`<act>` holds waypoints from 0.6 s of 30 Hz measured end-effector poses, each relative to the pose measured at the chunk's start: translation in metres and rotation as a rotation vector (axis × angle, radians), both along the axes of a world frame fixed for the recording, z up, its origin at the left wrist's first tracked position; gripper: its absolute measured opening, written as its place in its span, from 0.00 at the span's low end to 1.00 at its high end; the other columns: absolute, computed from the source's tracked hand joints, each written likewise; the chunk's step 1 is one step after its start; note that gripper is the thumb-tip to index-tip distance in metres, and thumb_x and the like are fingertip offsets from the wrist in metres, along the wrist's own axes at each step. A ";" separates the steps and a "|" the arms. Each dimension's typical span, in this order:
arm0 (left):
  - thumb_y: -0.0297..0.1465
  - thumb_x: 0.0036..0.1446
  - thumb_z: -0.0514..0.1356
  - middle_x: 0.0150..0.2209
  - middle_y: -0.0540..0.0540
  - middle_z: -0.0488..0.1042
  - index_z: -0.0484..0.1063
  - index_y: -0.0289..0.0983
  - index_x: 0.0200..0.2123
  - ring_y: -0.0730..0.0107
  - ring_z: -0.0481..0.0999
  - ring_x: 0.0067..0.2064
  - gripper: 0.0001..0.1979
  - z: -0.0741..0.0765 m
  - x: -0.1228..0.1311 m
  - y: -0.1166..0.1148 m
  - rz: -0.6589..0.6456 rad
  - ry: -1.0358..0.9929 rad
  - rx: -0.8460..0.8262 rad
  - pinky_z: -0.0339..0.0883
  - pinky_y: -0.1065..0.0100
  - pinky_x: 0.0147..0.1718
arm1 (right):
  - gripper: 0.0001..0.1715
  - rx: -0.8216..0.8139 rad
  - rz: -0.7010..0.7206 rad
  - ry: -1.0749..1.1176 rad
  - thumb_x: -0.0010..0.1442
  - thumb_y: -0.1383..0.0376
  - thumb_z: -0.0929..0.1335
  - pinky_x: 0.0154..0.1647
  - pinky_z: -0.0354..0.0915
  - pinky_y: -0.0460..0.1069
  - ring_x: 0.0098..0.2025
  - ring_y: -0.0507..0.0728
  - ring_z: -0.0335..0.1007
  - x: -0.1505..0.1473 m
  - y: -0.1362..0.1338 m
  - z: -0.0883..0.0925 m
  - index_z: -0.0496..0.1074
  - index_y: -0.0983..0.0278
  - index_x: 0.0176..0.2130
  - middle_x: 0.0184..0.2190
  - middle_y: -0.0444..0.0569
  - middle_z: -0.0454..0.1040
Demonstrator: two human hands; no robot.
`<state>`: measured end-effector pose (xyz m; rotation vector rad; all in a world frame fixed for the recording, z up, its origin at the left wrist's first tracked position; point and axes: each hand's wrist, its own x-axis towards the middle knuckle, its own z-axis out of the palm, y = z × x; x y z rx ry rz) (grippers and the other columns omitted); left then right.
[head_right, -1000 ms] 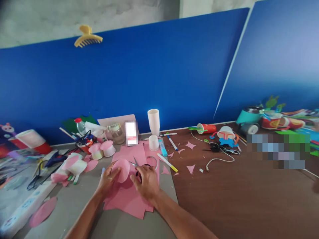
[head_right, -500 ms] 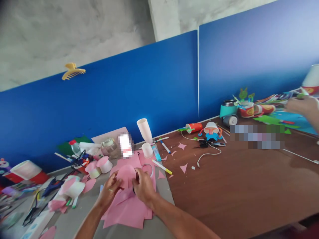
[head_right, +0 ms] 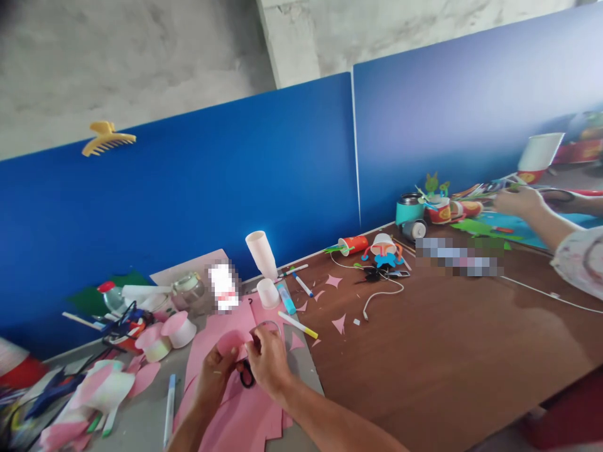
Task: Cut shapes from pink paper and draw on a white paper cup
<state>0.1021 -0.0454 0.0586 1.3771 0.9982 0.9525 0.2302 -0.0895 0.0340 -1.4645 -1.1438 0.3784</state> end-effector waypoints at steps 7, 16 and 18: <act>0.46 0.41 0.71 0.14 0.52 0.66 0.74 0.39 0.17 0.71 0.63 0.17 0.18 -0.006 -0.007 0.005 0.090 0.199 0.039 0.57 0.68 0.18 | 0.07 -0.021 0.090 0.140 0.55 0.72 0.67 0.30 0.67 0.48 0.28 0.56 0.73 -0.004 0.002 -0.002 0.71 0.60 0.30 0.25 0.43 0.75; 0.48 0.39 0.71 0.17 0.49 0.71 0.75 0.38 0.19 0.65 0.69 0.22 0.20 -0.007 -0.011 0.007 0.136 0.213 0.053 0.67 0.64 0.24 | 0.26 0.013 0.161 -0.031 0.53 0.74 0.69 0.43 0.73 0.55 0.35 0.60 0.77 -0.008 -0.008 -0.003 0.71 0.62 0.52 0.30 0.45 0.78; 0.48 0.39 0.71 0.18 0.47 0.73 0.76 0.38 0.20 0.61 0.71 0.23 0.19 -0.005 -0.010 0.006 0.129 0.203 0.057 0.68 0.62 0.25 | 0.29 0.011 0.145 -0.055 0.53 0.76 0.67 0.45 0.73 0.57 0.35 0.60 0.77 -0.009 -0.008 -0.005 0.70 0.61 0.54 0.29 0.45 0.78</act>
